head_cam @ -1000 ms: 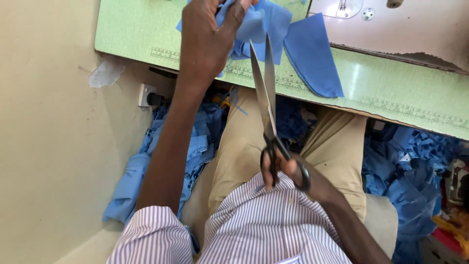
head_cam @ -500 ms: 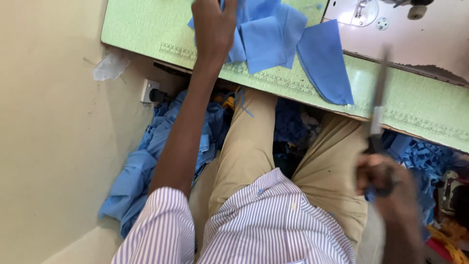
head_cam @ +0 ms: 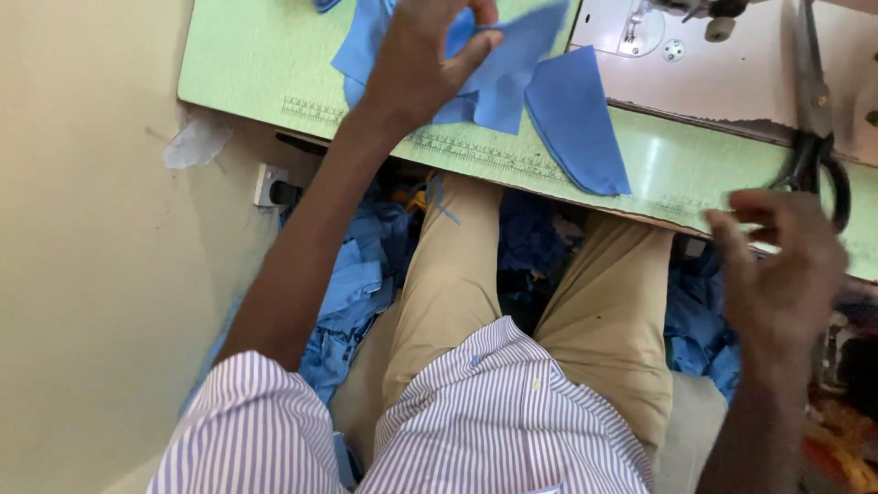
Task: The person is sorting through and trimming small blue fabric scraps using scissors on a sewing machine table.
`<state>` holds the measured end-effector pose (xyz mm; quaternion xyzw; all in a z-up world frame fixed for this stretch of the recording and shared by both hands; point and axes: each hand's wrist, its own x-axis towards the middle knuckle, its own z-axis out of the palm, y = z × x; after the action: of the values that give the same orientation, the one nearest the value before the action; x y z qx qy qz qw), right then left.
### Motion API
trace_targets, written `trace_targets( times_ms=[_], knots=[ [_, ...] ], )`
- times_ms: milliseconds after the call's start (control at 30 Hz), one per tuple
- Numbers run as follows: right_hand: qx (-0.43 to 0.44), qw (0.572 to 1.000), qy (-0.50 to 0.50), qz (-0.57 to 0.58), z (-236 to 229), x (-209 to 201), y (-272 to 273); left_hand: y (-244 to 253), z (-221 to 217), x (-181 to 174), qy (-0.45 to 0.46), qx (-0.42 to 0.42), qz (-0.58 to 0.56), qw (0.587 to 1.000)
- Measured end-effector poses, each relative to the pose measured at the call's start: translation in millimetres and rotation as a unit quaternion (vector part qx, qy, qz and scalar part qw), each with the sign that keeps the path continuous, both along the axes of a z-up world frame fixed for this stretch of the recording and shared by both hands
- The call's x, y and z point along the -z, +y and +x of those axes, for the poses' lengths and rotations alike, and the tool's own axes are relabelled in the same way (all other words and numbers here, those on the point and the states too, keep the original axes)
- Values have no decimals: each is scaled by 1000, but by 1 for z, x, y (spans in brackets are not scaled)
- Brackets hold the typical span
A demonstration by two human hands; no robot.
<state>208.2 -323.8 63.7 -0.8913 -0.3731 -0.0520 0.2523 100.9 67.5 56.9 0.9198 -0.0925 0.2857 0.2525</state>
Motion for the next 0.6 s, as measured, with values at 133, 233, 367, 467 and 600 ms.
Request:
trace_targets(
  times_ms=[133, 233, 367, 467, 600],
  knots=[
    [-61, 949, 286, 118, -41, -22, 82, -71, -21, -15, -55, -103, -392, 912],
    [-144, 862, 408, 264, -52, 10, 117, -124, -36, 29, -36, -86, -640, 763],
    [-40, 766, 566, 303, -87, 6, 124, -163, -57, 47, -51, -52, -768, 636],
    [35, 772, 577, 264, -92, 17, 105, -153, -52, 56, 13, -23, -748, 663],
    [32, 800, 556, 224, -79, 28, 84, -129, -22, 33, 78, -30, -676, 732]
  ],
)
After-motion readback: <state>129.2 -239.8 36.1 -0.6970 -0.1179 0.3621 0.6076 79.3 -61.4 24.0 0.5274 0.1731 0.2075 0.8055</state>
